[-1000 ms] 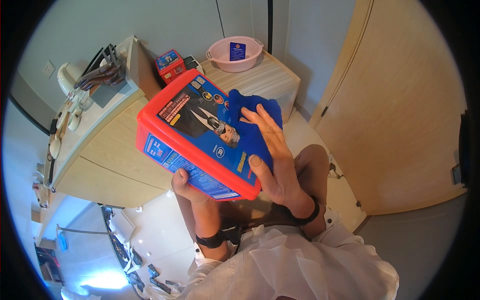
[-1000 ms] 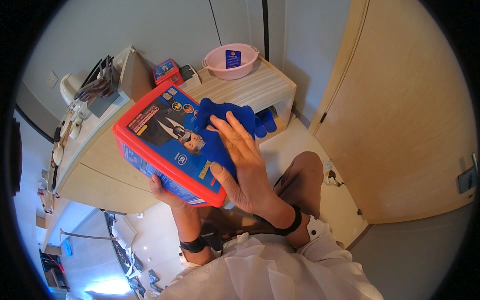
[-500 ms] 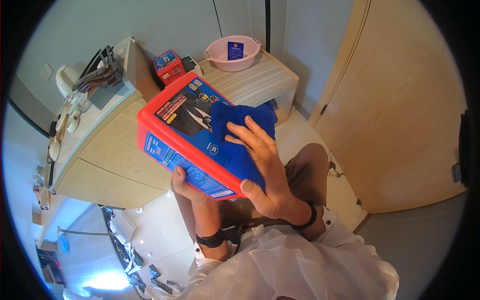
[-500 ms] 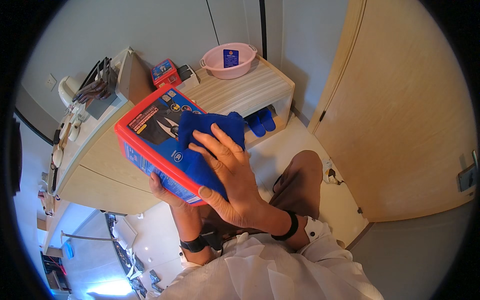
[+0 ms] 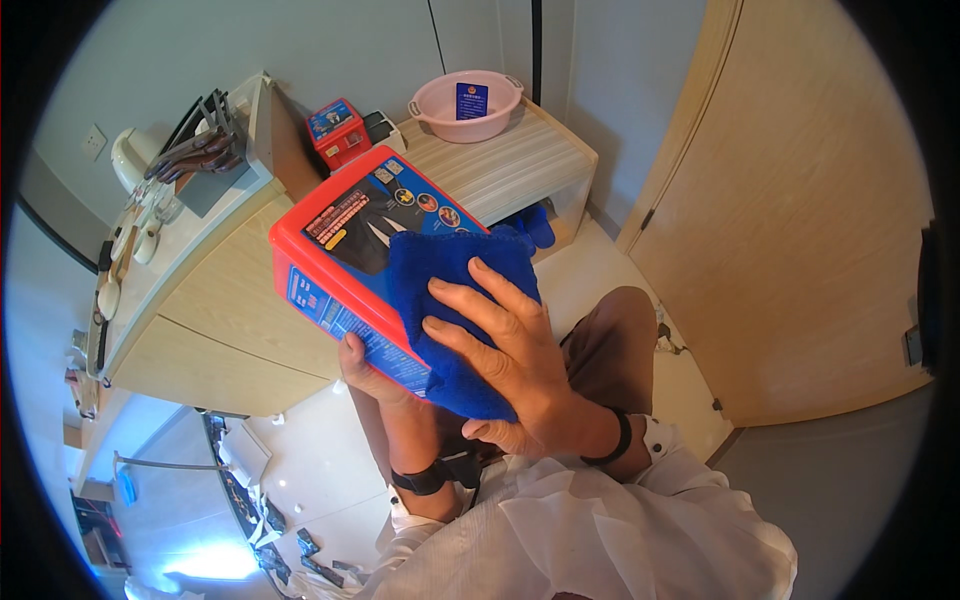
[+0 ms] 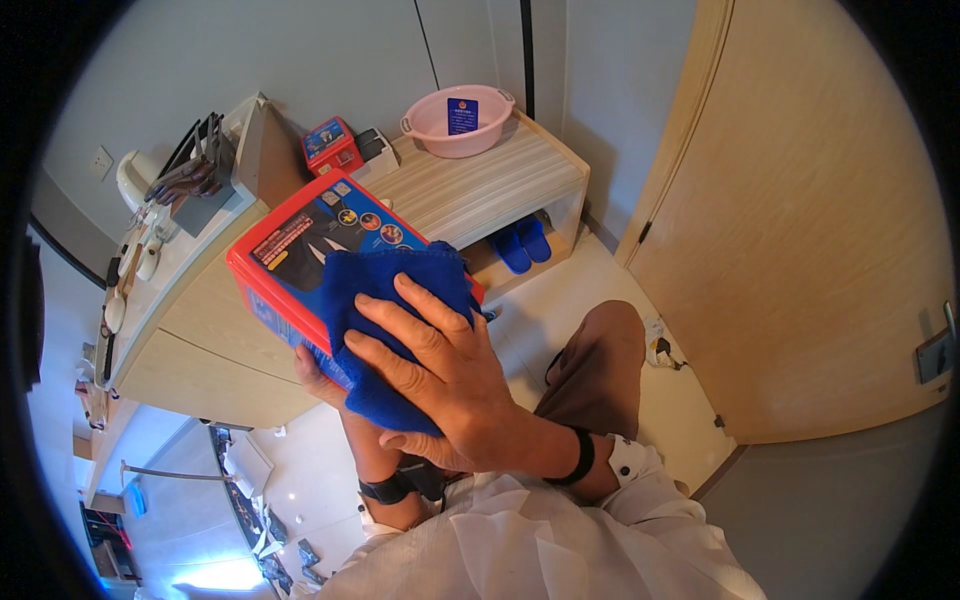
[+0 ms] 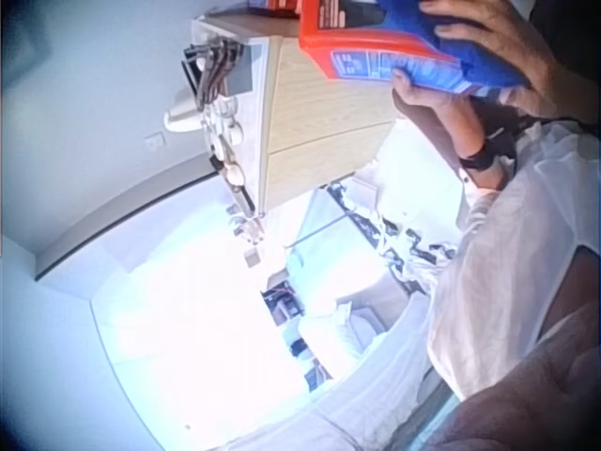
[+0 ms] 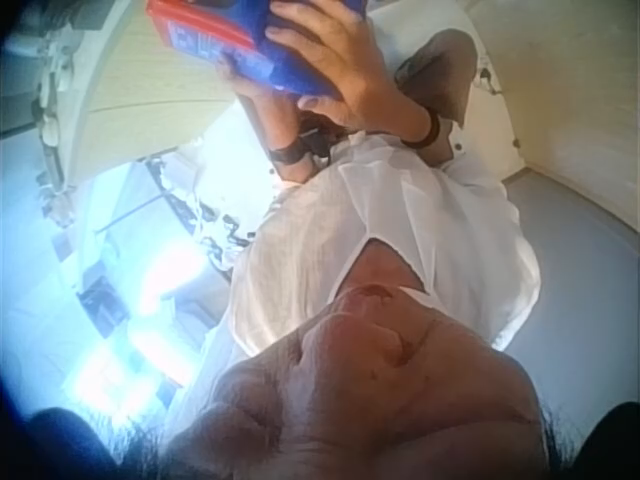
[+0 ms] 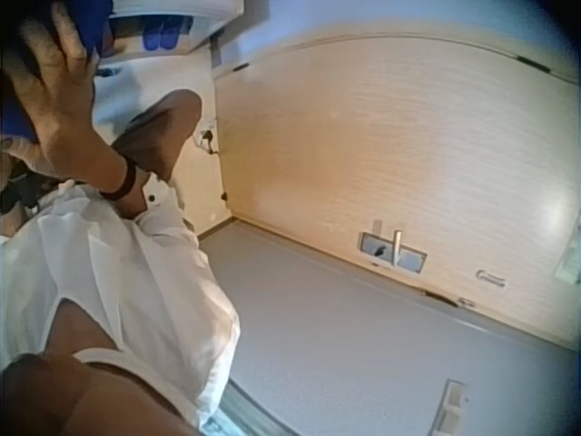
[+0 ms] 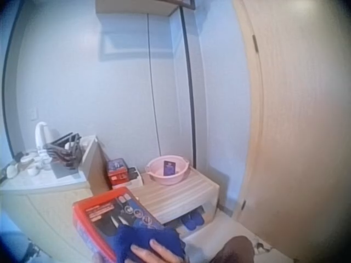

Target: Cleaning and wiping down various plastic containers and electronics with a cloth.

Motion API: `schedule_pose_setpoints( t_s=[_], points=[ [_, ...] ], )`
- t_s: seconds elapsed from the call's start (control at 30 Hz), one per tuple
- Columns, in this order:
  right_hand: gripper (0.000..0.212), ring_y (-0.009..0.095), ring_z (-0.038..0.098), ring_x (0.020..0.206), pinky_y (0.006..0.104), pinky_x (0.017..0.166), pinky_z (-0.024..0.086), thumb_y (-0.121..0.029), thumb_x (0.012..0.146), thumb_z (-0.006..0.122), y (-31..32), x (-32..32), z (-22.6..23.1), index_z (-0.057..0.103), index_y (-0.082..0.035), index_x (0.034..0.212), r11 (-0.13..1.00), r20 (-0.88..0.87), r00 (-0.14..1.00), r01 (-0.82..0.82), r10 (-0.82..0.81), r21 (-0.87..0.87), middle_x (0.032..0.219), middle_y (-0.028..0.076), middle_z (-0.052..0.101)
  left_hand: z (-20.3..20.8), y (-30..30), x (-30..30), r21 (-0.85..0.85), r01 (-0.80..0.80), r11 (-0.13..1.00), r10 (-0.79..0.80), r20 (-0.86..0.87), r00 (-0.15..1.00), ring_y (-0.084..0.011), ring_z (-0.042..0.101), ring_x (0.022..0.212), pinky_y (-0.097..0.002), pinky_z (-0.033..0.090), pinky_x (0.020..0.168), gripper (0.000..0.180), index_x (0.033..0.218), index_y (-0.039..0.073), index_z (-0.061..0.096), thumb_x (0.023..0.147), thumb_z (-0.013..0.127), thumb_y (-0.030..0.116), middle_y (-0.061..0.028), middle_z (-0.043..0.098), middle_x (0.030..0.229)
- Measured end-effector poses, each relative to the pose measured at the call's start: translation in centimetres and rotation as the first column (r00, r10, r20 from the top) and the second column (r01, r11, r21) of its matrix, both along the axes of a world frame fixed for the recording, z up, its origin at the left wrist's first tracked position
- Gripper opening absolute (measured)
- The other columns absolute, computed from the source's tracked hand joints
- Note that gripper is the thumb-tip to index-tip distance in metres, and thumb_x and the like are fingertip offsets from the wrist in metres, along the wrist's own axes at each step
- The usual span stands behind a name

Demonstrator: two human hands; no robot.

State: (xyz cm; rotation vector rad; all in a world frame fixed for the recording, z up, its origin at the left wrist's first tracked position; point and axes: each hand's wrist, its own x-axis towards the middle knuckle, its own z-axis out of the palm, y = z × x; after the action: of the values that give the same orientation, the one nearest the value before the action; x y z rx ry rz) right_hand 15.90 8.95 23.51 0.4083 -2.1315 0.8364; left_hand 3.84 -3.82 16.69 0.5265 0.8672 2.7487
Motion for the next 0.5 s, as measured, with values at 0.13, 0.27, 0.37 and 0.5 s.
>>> schedule_pose_setpoints(
  t_s=[0.13, 0.27, 0.37, 0.5],
  points=[
    [0.067, 0.040, 0.036, 0.139, 0.0566, 0.110, 0.025, -0.058, 0.096, 0.048, 0.6, -0.3, -0.5, 0.056, -0.006, 0.138, 1.000, 0.025, 1.000, -0.015, 0.015, 0.013, 0.149, 0.016, 0.045, 0.0, -0.3, -0.2, 0.015, 0.047, 0.999, -0.046, -0.047, 0.998, -0.0328, 0.055, 0.125, -0.0461, 0.042, 0.110, 0.082, 0.145, 0.003, 0.040, 0.087, 0.055, 0.059, -0.0190, 0.055, 0.137],
    [0.067, 0.040, 0.035, 0.140, 0.0555, 0.110, 0.025, -0.060, 0.096, 0.047, 1.1, -0.9, -0.7, 0.056, -0.010, 0.139, 1.000, 0.037, 0.999, -0.001, 0.000, 0.026, 0.149, 0.014, 0.046, 0.5, 0.0, 0.2, 0.140, -0.009, 0.990, -0.006, 0.105, 0.994, -0.0379, 0.064, 0.112, -0.0487, 0.054, 0.098, 0.082, 0.140, -0.005, 0.040, 0.083, 0.063, 0.050, -0.0257, 0.059, 0.127],
    [0.067, 0.040, 0.034, 0.140, 0.0555, 0.109, 0.024, -0.060, 0.096, 0.047, 1.6, -0.8, -0.6, 0.054, -0.012, 0.141, 0.999, 0.081, 0.996, 0.027, -0.030, 0.034, 0.150, 0.013, 0.045, 0.2, -0.3, -0.3, 0.132, -0.012, 0.991, -0.001, 0.096, 0.995, -0.0359, 0.066, 0.109, -0.0453, 0.057, 0.093, 0.083, 0.139, -0.005, 0.042, 0.082, 0.063, 0.053, -0.0252, 0.060, 0.126],
    [0.065, 0.040, 0.033, 0.141, 0.0568, 0.109, 0.023, -0.058, 0.095, 0.049, 2.4, -0.7, -0.4, 0.052, -0.013, 0.142, 0.997, 0.102, 0.994, 0.028, -0.036, 0.070, 0.151, 0.013, 0.043, -0.5, -0.6, -1.1, 0.166, 0.169, 0.971, -0.157, -0.084, 0.984, -0.0344, 0.063, 0.115, -0.0485, 0.054, 0.098, 0.078, 0.138, 0.001, 0.047, 0.089, 0.054, 0.061, -0.0228, 0.060, 0.129]
  ],
)
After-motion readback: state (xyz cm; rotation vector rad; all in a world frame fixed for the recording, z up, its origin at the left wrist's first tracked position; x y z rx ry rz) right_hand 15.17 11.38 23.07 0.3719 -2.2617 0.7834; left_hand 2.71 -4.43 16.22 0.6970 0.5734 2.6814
